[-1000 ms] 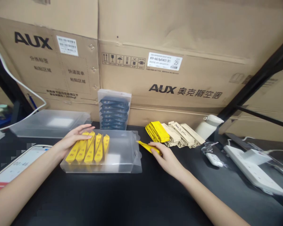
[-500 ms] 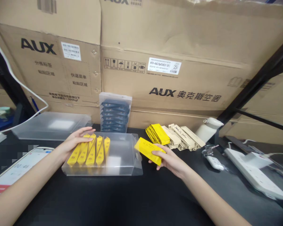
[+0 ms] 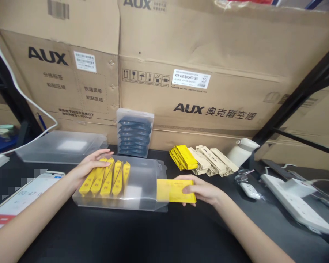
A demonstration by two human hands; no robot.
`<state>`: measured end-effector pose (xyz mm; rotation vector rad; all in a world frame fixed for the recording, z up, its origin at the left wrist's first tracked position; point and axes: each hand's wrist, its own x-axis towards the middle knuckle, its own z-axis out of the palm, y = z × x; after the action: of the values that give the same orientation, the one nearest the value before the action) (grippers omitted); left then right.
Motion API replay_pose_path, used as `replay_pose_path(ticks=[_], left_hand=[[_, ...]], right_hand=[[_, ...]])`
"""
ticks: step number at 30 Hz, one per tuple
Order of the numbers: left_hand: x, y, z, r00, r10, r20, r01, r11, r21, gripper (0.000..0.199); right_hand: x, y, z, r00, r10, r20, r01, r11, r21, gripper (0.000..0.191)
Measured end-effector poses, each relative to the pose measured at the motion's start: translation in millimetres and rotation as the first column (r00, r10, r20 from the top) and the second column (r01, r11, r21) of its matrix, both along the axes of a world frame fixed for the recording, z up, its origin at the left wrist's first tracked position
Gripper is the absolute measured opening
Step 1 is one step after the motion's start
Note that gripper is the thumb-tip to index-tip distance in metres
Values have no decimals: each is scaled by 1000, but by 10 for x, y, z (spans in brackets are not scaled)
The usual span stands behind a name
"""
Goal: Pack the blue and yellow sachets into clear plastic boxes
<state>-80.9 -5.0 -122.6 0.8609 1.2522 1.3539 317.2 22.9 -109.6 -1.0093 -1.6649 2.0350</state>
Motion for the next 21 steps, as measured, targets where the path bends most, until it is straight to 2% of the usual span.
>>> replay_pose_path(ticks=[3,8,10,15,21], left_hand=[[14,2,2,1000,-4,8,4,1000,-3,65],[83,-48,27,999,-41,-13,41,999,-7,61],[121,-69,40,997,-75,-20,75,997,-7,59],[232,-96,38,989,-121,-80,122,993,3,58],[418,-159,16,959,-187,-214,201,979,44,48]], right_hand=[[-31,-44,-15,999,10,-37,-9,999,32,56],[-117,-64,-99,951,-227,-212,253,962,107,55],[-174,-79,-135,944,-236,-232,274,950,147,51],[-305,-163,-211,972,-133,-192,177,957,232,49],[-334,-255,-226,992,55,-115,-31,978,205,57]])
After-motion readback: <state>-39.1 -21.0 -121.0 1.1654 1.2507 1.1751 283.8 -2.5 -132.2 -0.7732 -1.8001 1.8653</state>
